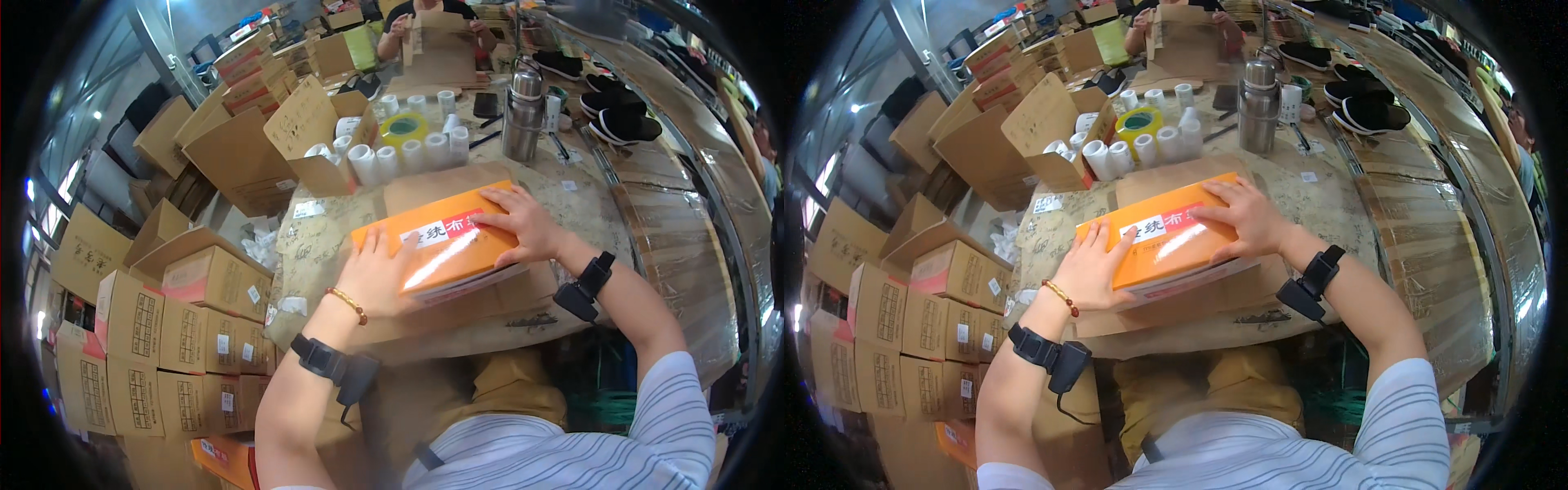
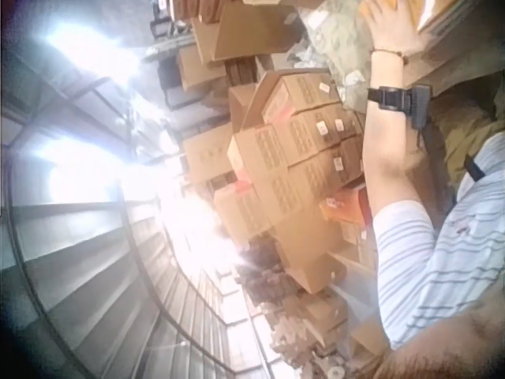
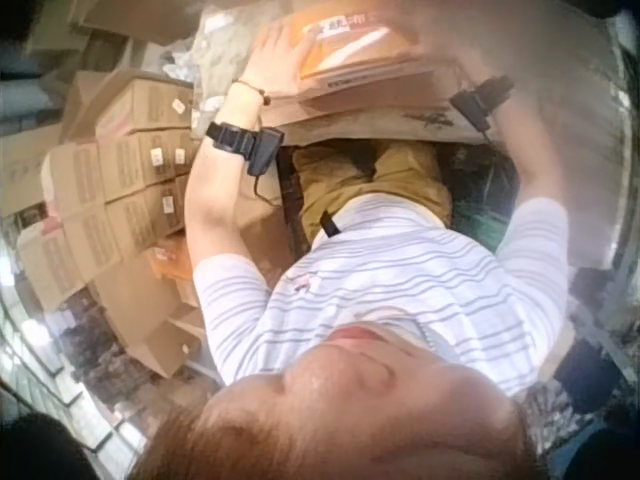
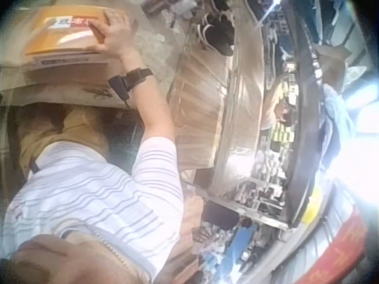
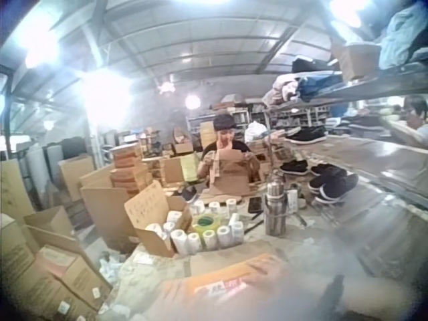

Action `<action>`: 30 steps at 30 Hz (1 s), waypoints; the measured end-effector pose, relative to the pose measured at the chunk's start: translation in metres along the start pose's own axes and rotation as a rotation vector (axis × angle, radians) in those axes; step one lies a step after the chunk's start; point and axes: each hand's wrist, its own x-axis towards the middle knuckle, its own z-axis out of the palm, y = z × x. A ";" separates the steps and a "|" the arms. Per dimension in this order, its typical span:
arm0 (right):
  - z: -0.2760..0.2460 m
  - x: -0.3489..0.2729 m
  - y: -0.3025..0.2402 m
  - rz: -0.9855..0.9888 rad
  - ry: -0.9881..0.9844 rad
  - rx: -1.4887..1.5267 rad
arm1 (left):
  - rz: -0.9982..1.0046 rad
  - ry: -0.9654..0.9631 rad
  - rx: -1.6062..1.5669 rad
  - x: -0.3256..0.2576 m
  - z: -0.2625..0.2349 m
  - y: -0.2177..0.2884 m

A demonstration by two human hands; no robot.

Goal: Packing pairs of black shoes into shoe boxes and preparing them for shipment.

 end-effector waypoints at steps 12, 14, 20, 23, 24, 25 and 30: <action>0.012 -0.065 -0.012 0.121 0.143 0.270 | -0.065 0.302 0.008 -0.024 0.016 0.038; 0.022 -0.059 -0.020 0.116 0.172 0.214 | -0.025 0.395 -0.090 -0.034 0.038 0.024; 0.015 -0.037 -0.007 0.210 0.328 0.404 | -0.105 0.855 -0.514 -0.030 0.041 -0.002; -0.003 -0.012 -0.011 0.429 0.386 0.596 | -0.351 0.982 -0.636 -0.010 0.039 -0.026; 0.002 -0.005 -0.011 0.513 0.364 0.537 | -0.481 0.945 -0.779 0.002 0.044 -0.034; 0.003 0.001 -0.008 0.593 0.356 0.464 | -0.472 0.943 -0.794 0.011 0.040 -0.037; 0.018 0.029 0.005 0.648 0.304 0.505 | -0.514 0.913 -0.865 0.038 0.065 -0.074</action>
